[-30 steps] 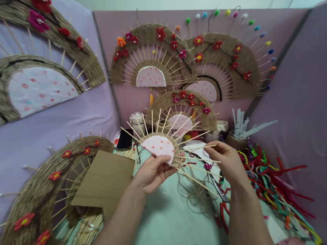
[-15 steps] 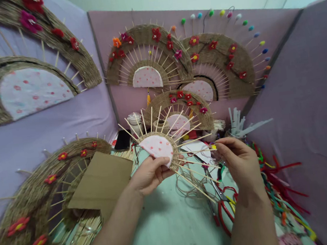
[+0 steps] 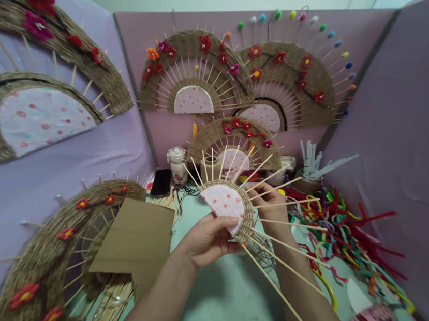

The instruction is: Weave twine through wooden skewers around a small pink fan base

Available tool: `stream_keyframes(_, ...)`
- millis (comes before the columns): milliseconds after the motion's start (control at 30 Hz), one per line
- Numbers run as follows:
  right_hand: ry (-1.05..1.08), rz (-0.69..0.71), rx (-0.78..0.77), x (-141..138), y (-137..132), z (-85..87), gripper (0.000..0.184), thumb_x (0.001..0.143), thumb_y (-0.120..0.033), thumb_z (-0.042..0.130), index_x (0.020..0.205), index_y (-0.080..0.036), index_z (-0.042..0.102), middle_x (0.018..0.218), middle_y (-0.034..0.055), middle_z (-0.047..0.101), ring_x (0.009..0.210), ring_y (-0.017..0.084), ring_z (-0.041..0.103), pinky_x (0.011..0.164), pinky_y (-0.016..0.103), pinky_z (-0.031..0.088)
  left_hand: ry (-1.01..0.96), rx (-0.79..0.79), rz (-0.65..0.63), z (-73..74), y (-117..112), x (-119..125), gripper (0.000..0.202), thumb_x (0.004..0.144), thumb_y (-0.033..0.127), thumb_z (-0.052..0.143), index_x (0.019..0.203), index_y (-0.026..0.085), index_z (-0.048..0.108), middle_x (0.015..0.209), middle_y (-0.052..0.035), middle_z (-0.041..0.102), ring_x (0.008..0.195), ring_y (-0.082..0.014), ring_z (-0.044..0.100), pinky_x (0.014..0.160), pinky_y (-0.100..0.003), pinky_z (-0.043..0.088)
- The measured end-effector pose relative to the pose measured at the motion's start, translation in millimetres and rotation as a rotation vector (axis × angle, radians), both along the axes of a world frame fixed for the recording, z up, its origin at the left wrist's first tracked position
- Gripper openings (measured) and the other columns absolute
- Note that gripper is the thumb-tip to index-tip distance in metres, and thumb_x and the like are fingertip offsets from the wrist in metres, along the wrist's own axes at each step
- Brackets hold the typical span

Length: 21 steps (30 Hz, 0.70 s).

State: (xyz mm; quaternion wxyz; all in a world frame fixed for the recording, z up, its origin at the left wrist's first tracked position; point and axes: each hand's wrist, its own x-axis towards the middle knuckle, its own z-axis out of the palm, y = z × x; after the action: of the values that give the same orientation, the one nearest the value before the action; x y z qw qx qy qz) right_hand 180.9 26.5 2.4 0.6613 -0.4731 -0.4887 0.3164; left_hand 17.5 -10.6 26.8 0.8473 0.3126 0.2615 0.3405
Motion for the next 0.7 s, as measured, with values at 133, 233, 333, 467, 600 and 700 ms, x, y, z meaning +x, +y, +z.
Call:
stream_keyframes(133, 0.0, -0.119, 0.023, -1, 0, -1.2, 0.024, 0.069, -0.039, 0.069, 0.075, -0.016, 0.064, 0.066, -0.0001, 0.06, 0.06, 0.012, 0.049, 0.057, 0.025, 0.041, 0.03, -0.018, 0.076, 0.5, 1, 1, 0.024, 0.067, 0.016, 0.07, 0.09, 0.013, 0.064, 0.08, -0.0059, 0.066, 0.066, -0.0139, 0.06, 0.062, -0.029, 0.05)
stream_keyframes(233, -0.01, -0.218, 0.065, 2, -1, 0.6, 0.025, 0.07, -0.04, 0.068, 0.076, -0.016, 0.065, 0.067, 0.0, 0.06, 0.06, 0.012, 0.049, 0.057, 0.025, 0.04, 0.039, -0.007, 0.054, 0.1, 1, 1, 0.023, 0.068, 0.016, 0.068, 0.091, 0.013, 0.065, 0.081, -0.0073, 0.067, 0.067, -0.0139, 0.06, 0.062, -0.028, 0.049)
stream_keyframes(333, -0.018, -0.22, 0.06, 4, -3, 3.2, 0.023, 0.07, -0.039, 0.068, 0.074, -0.016, 0.064, 0.065, -0.0009, 0.06, 0.058, 0.012, 0.049, 0.057, 0.025, 0.04, 0.016, 0.018, -0.027, -0.3, 2, -1, 0.028, 0.071, 0.016, 0.066, 0.098, 0.012, 0.065, 0.088, -0.0121, 0.068, 0.074, -0.0166, 0.063, 0.064, -0.027, 0.049)
stream_keyframes(467, -0.03, -0.164, 0.033, 5, -4, 4.8, 0.022, 0.07, -0.037, 0.069, 0.073, -0.017, 0.064, 0.066, -0.0011, 0.06, 0.059, 0.012, 0.05, 0.057, 0.025, 0.04, 0.006, 0.047, -0.047, 1.0, 2, -4, 0.027, 0.074, 0.017, 0.065, 0.101, 0.012, 0.064, 0.092, -0.0144, 0.069, 0.077, -0.017, 0.065, 0.066, -0.026, 0.048)
stream_keyframes(600, 0.013, -0.174, 0.019, 9, -4, 5.7, 0.025, 0.068, -0.039, 0.071, 0.076, -0.016, 0.065, 0.066, -0.0006, 0.061, 0.059, 0.012, 0.049, 0.056, 0.025, 0.04, 0.02, 0.068, -0.001, 2.5, 5, -8, 0.022, 0.075, 0.017, 0.065, 0.097, 0.013, 0.065, 0.092, -0.0135, 0.069, 0.08, -0.0163, 0.064, 0.067, -0.026, 0.049)
stream_keyframes(700, 0.023, -0.175, 0.015, 13, -6, 7.0, 0.026, 0.069, -0.04, 0.071, 0.079, -0.016, 0.066, 0.066, -0.0004, 0.061, 0.058, 0.011, 0.049, 0.053, 0.024, 0.038, 0.03, 0.085, 0.015, 1.9, 7, -9, 0.022, 0.075, 0.017, 0.066, 0.097, 0.013, 0.066, 0.091, -0.0131, 0.069, 0.079, -0.0162, 0.064, 0.066, -0.026, 0.049)
